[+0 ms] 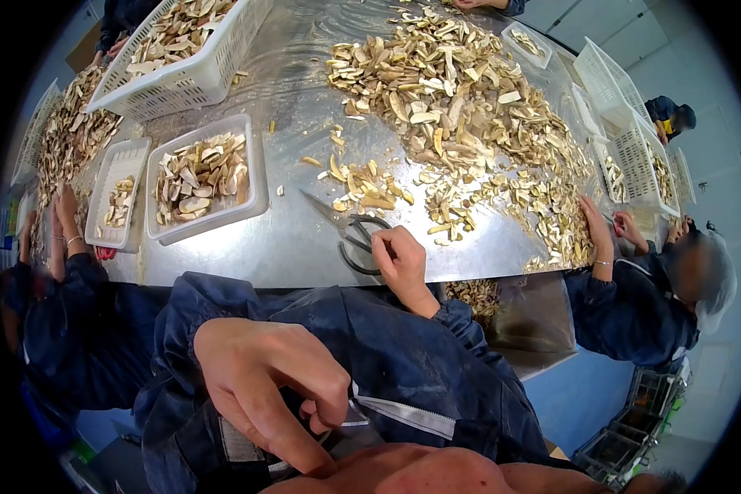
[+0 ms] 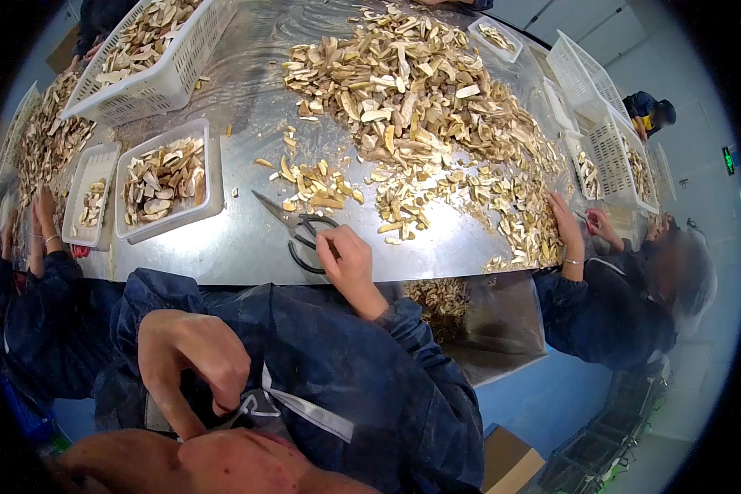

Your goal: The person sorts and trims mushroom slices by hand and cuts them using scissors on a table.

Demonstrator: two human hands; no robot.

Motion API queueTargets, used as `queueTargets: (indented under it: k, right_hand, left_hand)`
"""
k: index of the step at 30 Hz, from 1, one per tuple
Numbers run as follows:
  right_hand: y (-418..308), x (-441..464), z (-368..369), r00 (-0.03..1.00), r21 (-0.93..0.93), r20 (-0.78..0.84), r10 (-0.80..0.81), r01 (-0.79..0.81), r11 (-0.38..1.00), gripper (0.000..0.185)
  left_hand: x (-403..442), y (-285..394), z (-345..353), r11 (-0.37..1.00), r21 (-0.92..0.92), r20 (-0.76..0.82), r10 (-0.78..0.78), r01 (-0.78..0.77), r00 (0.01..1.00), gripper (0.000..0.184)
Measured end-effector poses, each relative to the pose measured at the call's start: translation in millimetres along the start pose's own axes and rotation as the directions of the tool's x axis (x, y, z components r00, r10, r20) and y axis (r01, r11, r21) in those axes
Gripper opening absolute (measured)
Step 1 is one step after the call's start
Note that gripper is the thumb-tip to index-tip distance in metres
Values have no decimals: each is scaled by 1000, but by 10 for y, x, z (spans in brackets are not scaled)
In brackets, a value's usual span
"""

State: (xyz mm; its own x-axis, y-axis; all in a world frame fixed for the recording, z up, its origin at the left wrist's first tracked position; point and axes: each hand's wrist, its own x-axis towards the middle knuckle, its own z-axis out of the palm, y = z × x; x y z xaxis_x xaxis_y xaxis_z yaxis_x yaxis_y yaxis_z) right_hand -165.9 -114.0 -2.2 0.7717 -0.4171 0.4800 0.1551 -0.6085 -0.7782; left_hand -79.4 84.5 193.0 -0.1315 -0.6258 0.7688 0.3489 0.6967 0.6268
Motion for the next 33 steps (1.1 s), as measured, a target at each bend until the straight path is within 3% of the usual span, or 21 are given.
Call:
queueTargets:
  k: [29,33]
  right_hand:
    - [2,-6,-5,1000,0,13,13,-13,1000,4]
    - [-10,-10,-9,1000,27,1,14,-14,1000,4]
  left_hand:
    - [9,-1,2,999,-42,-27,8,-9,1000,20]
    - [-8,18,3,997,-50,-18,-53,52,998,19]
